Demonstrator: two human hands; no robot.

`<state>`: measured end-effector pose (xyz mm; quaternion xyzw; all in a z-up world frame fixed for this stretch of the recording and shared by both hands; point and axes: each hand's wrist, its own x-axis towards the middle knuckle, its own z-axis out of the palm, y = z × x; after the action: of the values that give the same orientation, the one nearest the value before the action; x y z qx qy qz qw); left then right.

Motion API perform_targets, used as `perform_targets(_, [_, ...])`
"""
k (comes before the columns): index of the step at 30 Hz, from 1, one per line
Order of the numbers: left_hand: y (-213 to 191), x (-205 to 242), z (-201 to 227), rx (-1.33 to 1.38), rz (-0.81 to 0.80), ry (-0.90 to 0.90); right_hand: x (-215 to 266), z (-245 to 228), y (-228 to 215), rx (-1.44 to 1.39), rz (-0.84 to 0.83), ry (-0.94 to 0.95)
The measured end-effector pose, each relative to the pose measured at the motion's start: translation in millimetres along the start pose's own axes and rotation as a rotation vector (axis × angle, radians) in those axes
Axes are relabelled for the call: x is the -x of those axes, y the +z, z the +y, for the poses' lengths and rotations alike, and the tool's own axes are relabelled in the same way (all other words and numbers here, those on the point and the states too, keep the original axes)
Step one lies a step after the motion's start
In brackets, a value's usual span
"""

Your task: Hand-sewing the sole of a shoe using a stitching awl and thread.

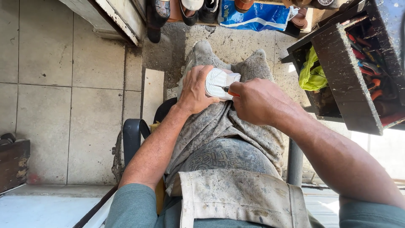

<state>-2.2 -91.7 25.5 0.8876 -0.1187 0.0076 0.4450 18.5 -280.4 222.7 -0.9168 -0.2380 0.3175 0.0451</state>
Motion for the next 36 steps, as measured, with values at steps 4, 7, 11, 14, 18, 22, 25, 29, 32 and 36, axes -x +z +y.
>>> perform_targets(4, [3.0,-1.1,-4.3,-0.04,-0.003,-0.007,-4.0,1.5,8.9,-0.04,0.028,0.014])
perform_targets(7, [-3.8,-1.4,-1.0,0.002,0.004,0.026,-1.1,7.4,16.1,-0.035,0.057,-0.006])
perform_targets(11, [-18.6,13.6,-0.5,0.221,0.033,-0.032,20.0,39.0,26.0,-0.182,0.166,-0.102])
perform_targets(14, [-4.0,34.4,-13.5,0.486,0.093,-0.145,34.2,72.8,49.1,-0.288,0.295,-0.208])
perform_targets(18, [10.4,32.6,-17.7,1.091,0.115,-0.108,41.4,110.3,83.5,-0.381,0.395,-0.29])
perform_targets(22, [38.5,16.3,-27.6,1.448,-0.035,-0.114,45.6,122.7,89.0,-0.446,0.433,-0.275])
perform_targets(25, [52.4,11.3,-12.6,1.451,0.02,-0.121,46.6,133.0,100.8,-0.404,0.404,-0.232])
perform_targets(29, [55.2,12.8,-22.2,1.385,0.047,-0.189,43.8,130.7,103.1,-0.445,0.347,-0.249])
perform_targets(32, [54.9,16.2,-27.0,1.364,0.061,-0.223,41.0,122.6,100.5,-0.434,0.32,-0.243])
perform_targets(36, [50.5,18.7,-37.4,1.422,0.04,-0.265,37.3,109.4,90.8,-0.392,0.278,-0.221])
